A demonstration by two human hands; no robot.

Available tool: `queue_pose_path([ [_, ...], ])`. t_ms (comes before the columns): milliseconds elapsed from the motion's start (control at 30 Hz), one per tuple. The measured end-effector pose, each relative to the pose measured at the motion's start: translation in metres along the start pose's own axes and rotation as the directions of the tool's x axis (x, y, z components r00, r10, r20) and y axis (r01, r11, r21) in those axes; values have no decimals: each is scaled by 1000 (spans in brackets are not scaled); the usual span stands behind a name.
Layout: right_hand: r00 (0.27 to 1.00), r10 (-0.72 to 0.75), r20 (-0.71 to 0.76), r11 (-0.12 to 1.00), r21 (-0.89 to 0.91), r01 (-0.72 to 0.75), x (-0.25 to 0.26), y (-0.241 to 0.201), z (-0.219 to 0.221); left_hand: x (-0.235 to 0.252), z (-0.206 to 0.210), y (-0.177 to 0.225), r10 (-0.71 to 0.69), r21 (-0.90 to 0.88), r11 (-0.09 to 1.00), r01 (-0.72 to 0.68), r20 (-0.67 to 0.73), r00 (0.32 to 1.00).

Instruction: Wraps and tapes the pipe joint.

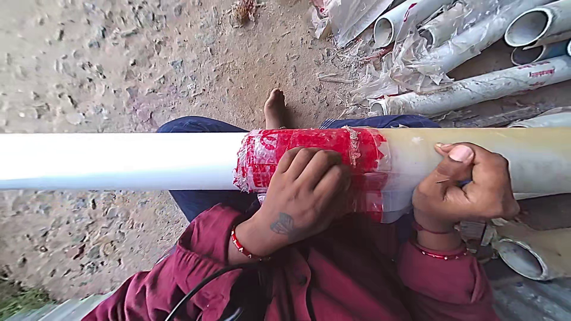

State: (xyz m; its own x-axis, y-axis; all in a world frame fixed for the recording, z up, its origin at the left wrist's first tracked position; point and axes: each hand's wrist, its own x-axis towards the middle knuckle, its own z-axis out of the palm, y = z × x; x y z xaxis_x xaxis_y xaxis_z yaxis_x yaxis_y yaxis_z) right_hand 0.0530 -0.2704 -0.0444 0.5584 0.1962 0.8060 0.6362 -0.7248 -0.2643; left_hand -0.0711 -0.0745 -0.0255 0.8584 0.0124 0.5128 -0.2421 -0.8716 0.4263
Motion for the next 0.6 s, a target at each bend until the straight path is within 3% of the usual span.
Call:
queue_pose_path([
  [67,1000,2,8,1000,-5,-2,1,0,-2,-10,-16,-11,-102,104,989,106,-39,994],
  [133,998,5,55,999,-33,-3,4,-2,-6,-21,-32,-22,-212,224,953,205,10,977],
  [233,976,54,212,996,-84,-37,14,-8,-15,-39,-39,-35,-309,274,921,278,79,948],
  [300,924,138,358,990,-42,-132,25,-9,-22,-45,-36,-38,-301,269,923,277,54,952],
  [467,688,243,684,931,34,-362,57,-5,-41,-43,-46,-50,-205,122,973,194,89,975],
  [533,685,220,694,915,96,-391,61,-5,-40,-41,-57,-58,-115,57,992,110,102,988],
  [600,753,187,631,926,142,-350,59,-5,-30,-39,-65,-66,6,27,1000,-9,107,994],
])
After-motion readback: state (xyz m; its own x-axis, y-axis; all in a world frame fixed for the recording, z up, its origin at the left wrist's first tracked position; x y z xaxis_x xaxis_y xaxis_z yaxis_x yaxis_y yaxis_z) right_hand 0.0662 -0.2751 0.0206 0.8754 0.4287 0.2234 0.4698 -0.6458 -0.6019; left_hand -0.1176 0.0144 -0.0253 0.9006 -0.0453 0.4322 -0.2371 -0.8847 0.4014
